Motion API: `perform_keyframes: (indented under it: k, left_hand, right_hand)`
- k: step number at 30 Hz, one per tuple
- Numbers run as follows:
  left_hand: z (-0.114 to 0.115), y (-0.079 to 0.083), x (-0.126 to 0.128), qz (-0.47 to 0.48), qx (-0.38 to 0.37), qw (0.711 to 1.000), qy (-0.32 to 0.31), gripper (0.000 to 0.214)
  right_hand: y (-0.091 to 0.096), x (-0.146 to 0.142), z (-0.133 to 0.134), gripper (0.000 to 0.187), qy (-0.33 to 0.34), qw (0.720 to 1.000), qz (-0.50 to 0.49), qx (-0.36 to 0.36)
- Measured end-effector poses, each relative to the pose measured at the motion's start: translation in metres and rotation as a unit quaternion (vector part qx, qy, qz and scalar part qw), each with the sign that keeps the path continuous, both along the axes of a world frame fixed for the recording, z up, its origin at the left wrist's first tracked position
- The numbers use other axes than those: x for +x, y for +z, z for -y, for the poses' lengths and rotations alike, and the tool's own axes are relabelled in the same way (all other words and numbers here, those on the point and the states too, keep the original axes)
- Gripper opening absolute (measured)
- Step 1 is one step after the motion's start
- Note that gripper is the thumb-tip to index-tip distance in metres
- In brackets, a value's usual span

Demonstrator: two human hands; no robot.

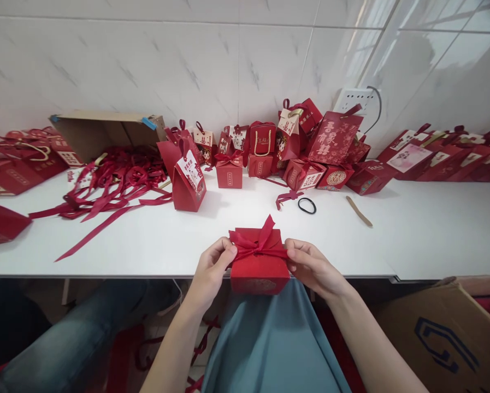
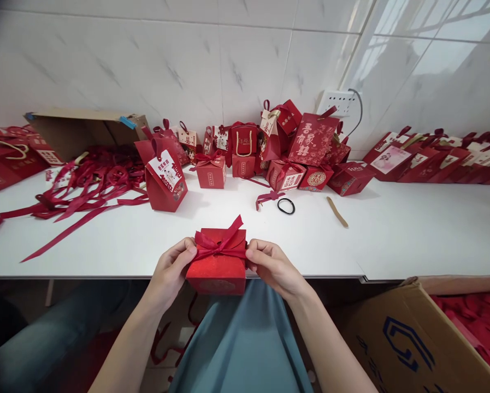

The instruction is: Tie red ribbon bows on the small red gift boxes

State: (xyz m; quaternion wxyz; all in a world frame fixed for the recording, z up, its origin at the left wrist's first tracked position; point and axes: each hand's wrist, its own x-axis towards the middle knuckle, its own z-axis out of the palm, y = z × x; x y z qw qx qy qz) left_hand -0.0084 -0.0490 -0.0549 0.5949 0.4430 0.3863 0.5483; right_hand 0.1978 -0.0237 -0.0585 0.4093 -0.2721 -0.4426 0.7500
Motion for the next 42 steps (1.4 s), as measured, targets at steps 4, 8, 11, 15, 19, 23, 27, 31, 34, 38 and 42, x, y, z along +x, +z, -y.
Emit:
perform_keyframes:
  k: [4,8,11,15,19,23,27,31,34,38,42]
  left_hand:
    - [-0.001,-0.004,-0.003,-0.002,0.02,1.0,-0.017,0.028]
    - [-0.002,-0.008,-0.005,-0.024,0.042,0.999,-0.013,0.029]
    - [-0.003,-0.008,-0.005,-0.045,0.044,0.998,-0.003,0.031]
    - [-0.004,-0.001,-0.004,-0.097,0.037,0.994,0.02,0.032]
    - [-0.003,0.008,-0.003,-0.159,0.025,0.987,0.025,0.033]
    - [-0.001,0.009,0.003,-0.156,0.033,0.986,0.05,0.026]
    - [-0.001,0.009,0.008,-0.151,0.037,0.985,0.079,0.021]
    - [0.002,0.008,0.009,-0.158,0.045,0.982,0.092,0.018]
    - [0.003,0.008,0.008,-0.183,0.074,0.975,0.1,0.013]
    - [0.004,0.011,0.007,-0.278,0.166,0.94,0.106,0.009]
    - [0.004,0.014,0.006,-0.319,0.213,0.918,0.102,0.014]
  right_hand:
    - [-0.003,0.0,-0.001,0.037,-0.007,1.0,-0.021,-0.013]
    - [-0.006,-0.003,0.001,0.036,-0.018,0.999,-0.037,-0.027]
    - [-0.011,-0.004,0.003,0.036,-0.021,0.998,-0.042,-0.029]
    - [-0.008,0.011,0.001,0.037,-0.015,0.999,0.041,0.016]
    - [0.029,0.029,-0.013,0.04,-0.148,0.942,0.238,0.186]
    - [0.077,0.002,-0.026,0.026,-0.171,0.829,0.385,0.367]
    - [0.095,-0.045,-0.037,0.017,0.004,0.746,0.496,0.445]
    - [0.092,-0.06,-0.049,0.019,0.095,0.719,0.532,0.436]
    - [0.089,-0.058,-0.052,0.008,0.079,0.756,0.509,0.403]
    - [0.084,-0.054,-0.055,0.007,0.013,0.794,0.496,0.352]
    - [0.08,-0.054,-0.059,0.02,0.058,0.808,0.482,0.334]
